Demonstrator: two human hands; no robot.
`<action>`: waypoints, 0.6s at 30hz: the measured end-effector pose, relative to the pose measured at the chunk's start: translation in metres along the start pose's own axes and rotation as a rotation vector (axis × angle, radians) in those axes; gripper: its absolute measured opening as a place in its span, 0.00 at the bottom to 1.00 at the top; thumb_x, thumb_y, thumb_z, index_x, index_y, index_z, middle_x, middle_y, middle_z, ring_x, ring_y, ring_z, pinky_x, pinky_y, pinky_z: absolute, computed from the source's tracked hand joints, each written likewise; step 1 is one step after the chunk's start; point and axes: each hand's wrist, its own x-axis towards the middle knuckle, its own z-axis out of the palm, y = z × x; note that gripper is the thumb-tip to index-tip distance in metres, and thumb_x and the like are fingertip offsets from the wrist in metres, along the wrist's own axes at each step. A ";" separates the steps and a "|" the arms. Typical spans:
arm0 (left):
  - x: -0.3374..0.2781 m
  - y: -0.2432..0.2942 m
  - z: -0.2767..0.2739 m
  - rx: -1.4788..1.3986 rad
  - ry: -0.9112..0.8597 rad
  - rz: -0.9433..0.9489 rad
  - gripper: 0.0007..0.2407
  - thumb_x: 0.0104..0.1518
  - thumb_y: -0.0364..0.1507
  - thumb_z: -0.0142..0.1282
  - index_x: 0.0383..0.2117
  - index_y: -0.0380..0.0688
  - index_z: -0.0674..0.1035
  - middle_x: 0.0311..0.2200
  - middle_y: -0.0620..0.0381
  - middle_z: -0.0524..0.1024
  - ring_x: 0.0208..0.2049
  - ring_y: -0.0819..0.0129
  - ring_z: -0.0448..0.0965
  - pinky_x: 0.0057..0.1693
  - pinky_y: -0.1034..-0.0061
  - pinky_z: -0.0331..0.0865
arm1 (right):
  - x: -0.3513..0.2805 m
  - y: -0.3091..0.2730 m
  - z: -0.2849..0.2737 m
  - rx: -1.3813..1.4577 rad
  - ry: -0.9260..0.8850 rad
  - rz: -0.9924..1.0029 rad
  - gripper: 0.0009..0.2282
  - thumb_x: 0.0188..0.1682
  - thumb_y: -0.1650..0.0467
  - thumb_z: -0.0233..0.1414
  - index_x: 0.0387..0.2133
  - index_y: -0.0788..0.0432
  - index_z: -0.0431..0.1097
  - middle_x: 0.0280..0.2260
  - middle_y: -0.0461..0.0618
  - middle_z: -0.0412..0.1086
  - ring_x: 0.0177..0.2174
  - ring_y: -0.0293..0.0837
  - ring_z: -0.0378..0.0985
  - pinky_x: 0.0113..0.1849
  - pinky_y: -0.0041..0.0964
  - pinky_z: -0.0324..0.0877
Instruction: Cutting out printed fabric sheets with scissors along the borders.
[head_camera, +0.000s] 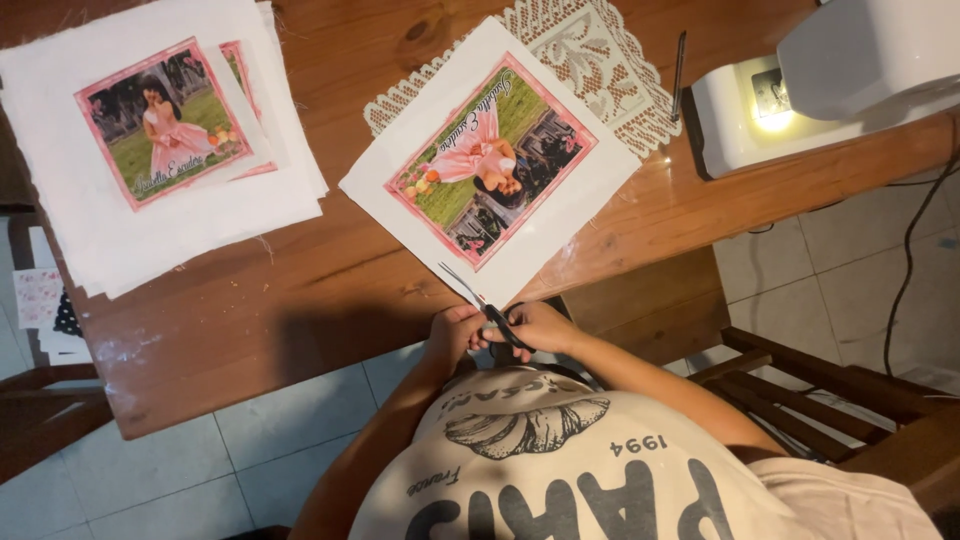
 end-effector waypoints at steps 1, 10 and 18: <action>0.002 -0.001 0.000 0.004 -0.001 0.000 0.15 0.54 0.29 0.62 0.44 0.30 0.80 0.11 0.49 0.71 0.17 0.62 0.82 0.27 0.80 0.75 | -0.002 -0.003 0.000 0.003 0.002 -0.001 0.18 0.41 0.60 0.64 0.21 0.64 0.71 0.15 0.59 0.73 0.16 0.45 0.79 0.25 0.31 0.74; -0.003 -0.001 0.006 -0.034 -0.010 0.018 0.09 0.54 0.26 0.59 0.36 0.34 0.83 0.11 0.50 0.71 0.16 0.66 0.81 0.27 0.81 0.76 | 0.006 -0.008 0.000 -0.096 0.016 0.022 0.10 0.43 0.66 0.57 0.18 0.60 0.73 0.13 0.54 0.74 0.14 0.44 0.80 0.22 0.31 0.75; -0.021 0.018 0.005 -0.073 -0.085 0.106 0.04 0.55 0.23 0.55 0.28 0.35 0.81 0.09 0.52 0.70 0.15 0.67 0.80 0.26 0.83 0.75 | 0.007 -0.021 0.003 -0.080 0.038 0.015 0.12 0.45 0.64 0.57 0.24 0.63 0.73 0.15 0.57 0.74 0.15 0.45 0.81 0.25 0.33 0.76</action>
